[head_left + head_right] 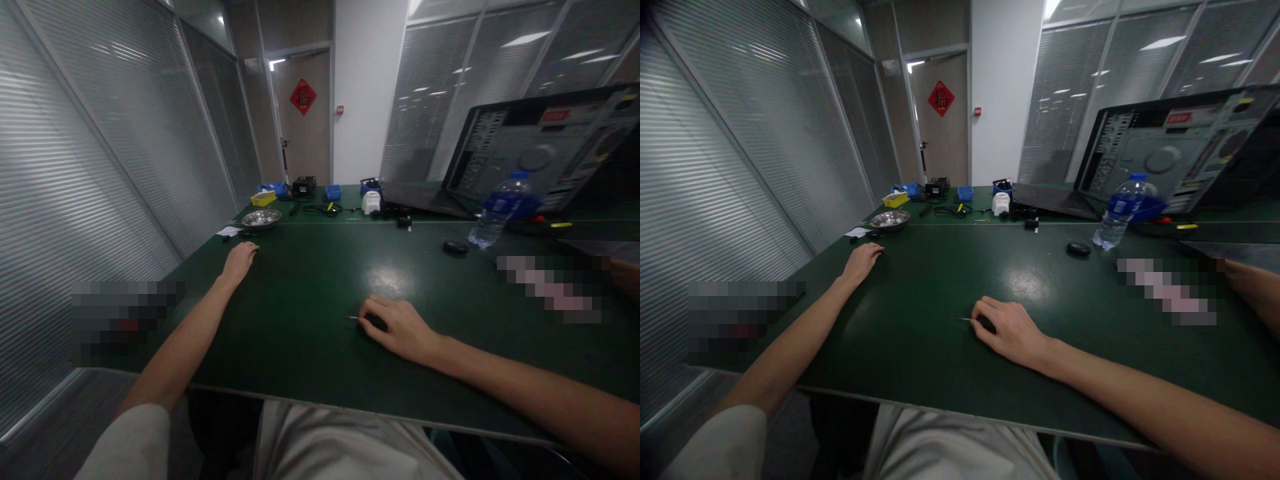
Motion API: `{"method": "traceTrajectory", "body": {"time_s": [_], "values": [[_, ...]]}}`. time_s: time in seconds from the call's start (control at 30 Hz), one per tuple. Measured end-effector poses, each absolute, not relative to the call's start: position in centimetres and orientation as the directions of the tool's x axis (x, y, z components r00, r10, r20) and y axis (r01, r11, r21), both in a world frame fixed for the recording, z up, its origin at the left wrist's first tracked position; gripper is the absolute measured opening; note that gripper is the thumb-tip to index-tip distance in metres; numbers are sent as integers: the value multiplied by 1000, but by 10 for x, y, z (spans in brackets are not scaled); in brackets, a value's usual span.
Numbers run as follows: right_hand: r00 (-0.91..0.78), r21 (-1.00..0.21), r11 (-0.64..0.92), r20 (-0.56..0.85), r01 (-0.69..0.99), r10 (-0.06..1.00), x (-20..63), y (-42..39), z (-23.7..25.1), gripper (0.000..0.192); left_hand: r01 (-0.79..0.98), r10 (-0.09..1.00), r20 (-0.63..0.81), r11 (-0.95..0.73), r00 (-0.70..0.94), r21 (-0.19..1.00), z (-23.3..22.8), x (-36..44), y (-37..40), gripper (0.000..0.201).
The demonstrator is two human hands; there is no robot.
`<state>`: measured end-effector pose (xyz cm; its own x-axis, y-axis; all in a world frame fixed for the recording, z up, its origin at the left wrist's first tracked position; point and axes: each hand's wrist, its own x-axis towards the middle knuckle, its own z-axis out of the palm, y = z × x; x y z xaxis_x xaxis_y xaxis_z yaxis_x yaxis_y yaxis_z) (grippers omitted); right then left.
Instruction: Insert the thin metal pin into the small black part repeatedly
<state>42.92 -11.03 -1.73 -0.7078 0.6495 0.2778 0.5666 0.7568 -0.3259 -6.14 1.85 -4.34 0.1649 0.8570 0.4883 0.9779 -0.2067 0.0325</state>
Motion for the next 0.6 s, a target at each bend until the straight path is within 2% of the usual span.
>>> {"method": "traceTrajectory", "body": {"time_s": [0.6], "values": [[-687, -306, 741, 281, 598, 670, 429, -114, -13, 13, 985, 871, 490, -109, 31, 131, -41, -61, 25, 29]]}}
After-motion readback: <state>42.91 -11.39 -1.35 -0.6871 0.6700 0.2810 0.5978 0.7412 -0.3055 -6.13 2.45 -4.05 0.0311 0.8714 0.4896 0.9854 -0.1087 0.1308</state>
